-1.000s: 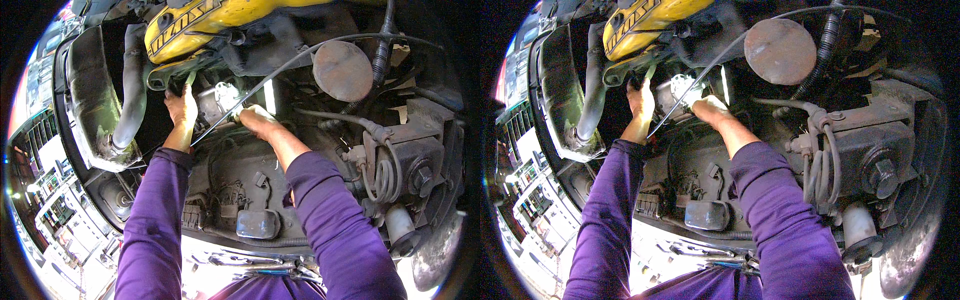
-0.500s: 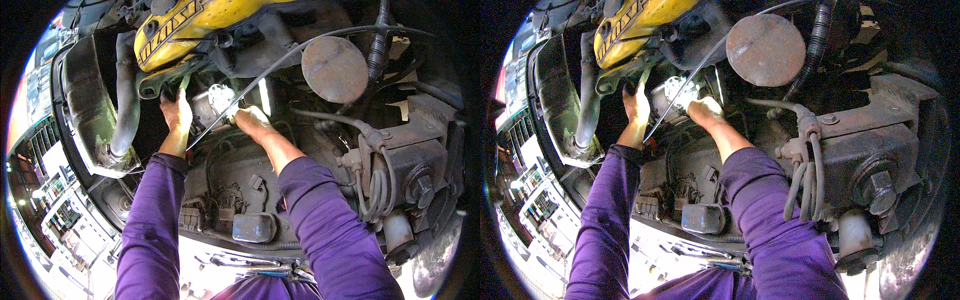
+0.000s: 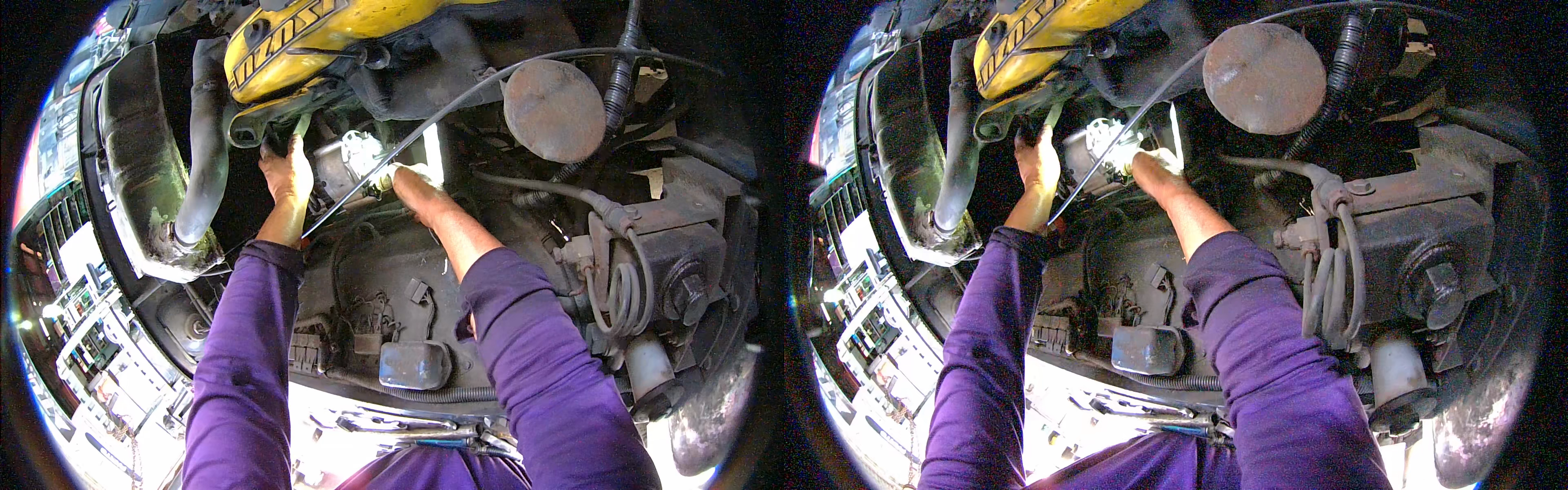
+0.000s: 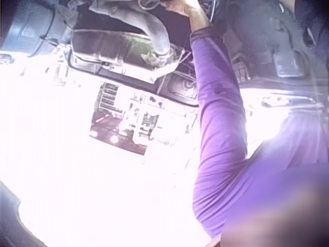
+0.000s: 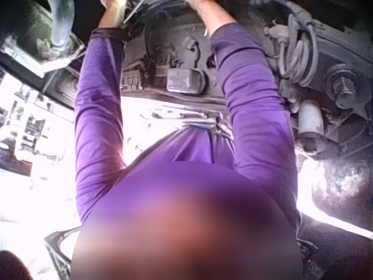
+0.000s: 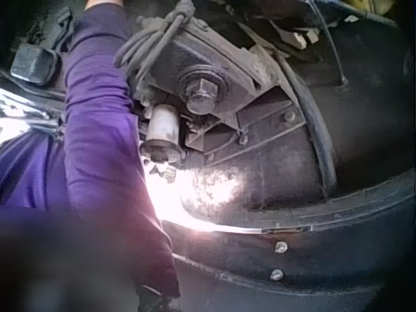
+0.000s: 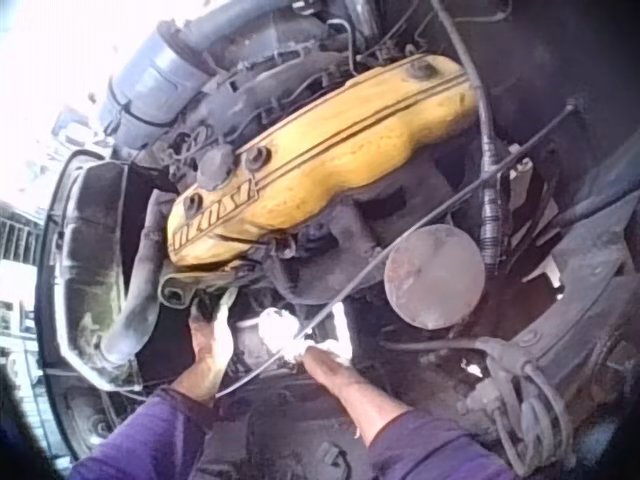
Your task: The person works under the hood of a car, using a wrench to loosen and remove bolts from a component near the alternator. They disconnect electrical connectors, remove a part, and then reattach the connectors and bolts.
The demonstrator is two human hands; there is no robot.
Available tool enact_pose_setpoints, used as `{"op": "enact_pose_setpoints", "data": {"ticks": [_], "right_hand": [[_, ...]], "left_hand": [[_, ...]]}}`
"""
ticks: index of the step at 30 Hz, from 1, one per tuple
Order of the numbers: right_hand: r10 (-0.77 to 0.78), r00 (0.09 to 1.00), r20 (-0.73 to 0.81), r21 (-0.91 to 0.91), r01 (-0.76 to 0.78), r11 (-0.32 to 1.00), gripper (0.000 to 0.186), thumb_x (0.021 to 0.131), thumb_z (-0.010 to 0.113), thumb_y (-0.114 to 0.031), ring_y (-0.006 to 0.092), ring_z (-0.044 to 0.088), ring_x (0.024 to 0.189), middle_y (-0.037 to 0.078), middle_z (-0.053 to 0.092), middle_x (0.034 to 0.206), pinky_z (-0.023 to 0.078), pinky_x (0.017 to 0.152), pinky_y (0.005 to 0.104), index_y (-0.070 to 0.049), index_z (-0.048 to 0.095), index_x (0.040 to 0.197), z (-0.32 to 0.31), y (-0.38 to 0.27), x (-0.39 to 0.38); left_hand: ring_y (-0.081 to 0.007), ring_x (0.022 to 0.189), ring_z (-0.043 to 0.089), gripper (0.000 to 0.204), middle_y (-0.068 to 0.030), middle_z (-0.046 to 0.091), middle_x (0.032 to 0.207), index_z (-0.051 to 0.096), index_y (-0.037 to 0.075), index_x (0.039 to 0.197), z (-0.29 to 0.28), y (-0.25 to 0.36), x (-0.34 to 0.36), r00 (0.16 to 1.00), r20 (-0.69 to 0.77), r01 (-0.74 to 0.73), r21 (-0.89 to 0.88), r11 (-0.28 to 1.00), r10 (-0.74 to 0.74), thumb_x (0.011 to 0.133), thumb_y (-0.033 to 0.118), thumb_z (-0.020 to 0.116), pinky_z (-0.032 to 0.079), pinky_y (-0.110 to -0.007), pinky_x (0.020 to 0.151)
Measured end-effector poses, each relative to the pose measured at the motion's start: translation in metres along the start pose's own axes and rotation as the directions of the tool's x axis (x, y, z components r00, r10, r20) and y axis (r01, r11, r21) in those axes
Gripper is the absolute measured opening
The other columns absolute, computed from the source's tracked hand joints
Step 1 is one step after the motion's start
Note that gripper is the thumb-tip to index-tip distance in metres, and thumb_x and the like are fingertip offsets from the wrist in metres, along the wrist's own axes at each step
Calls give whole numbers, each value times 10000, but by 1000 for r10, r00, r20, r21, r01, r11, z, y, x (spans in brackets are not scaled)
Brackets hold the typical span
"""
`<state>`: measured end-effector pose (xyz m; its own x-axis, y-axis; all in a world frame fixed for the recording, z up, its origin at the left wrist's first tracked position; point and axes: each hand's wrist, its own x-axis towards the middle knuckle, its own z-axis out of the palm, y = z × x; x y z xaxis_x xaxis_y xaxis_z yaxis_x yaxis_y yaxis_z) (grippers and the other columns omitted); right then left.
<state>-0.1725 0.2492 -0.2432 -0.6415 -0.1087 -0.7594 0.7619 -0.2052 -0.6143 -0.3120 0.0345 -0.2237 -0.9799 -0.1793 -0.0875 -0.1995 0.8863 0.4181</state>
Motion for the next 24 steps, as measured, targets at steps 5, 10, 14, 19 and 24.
{"op": "enact_pose_setpoints", "data": {"ticks": [5, 10, 14, 19, 24], "right_hand": [[58, 996, -66, 40, -55, 998, 572, 919, 578, -552, 315, 655, 1082, 178, 738, 1154, 463, 984, 395, -46, 729, 1138, -1, -2, 3], [-72, 997, -18, -128, 69, 989, 440, 976, 482, -362, 410, 689, 1046, 234, 730, 1144, 506, 931, 454, -15, 729, 1086, 3, 17, 23], [-492, 863, 112, -733, 406, 546, 270, 897, 546, -189, 336, 760, 745, 146, 772, 865, 581, 645, 475, -66, 786, 909, 13, 33, 47], [-433, 899, -73, -639, 291, 712, 232, 867, 593, -183, 334, 759, 737, 151, 772, 847, 579, 655, 489, -79, 799, 890, 18, 41, 49], [-467, 884, -14, -711, 320, 627, 219, 854, 617, -204, 309, 759, 717, 148, 770, 823, 570, 624, 488, -95, 805, 869, 11, 32, 39]], "left_hand": [[-450, 1335, 499, 875, -329, 445, 1489, 387, -45, 1526, 2, -8, 4, 999, 18, 39, -48, 998, -38, 911, 506, 679, 396, -463, 1151], [-423, 1366, 489, 830, -320, 475, 1486, 412, -50, 1514, 1, -15, 10, 999, 32, -3, -28, 1000, 4, 932, 478, 677, 386, -447, 1163], [-412, 1380, 480, 821, -320, 474, 1489, 397, -50, 1525, -2, -9, 5, 1000, 28, -8, -66, 998, 10, 952, 481, 650, 364, -439, 1181], [-415, 1398, 467, 837, -316, 462, 1506, 389, -51, 1530, -8, 6, -4, 999, 16, 47, -24, 999, -47, 954, 501, 641, 361, -440, 1187], [-423, 1402, 463, 860, -320, 450, 1517, 375, -70, 1530, -8, 8, -5, 1000, 21, -9, -4, 1000, 9, 956, 516, 634, 355, -431, 1194]]}}
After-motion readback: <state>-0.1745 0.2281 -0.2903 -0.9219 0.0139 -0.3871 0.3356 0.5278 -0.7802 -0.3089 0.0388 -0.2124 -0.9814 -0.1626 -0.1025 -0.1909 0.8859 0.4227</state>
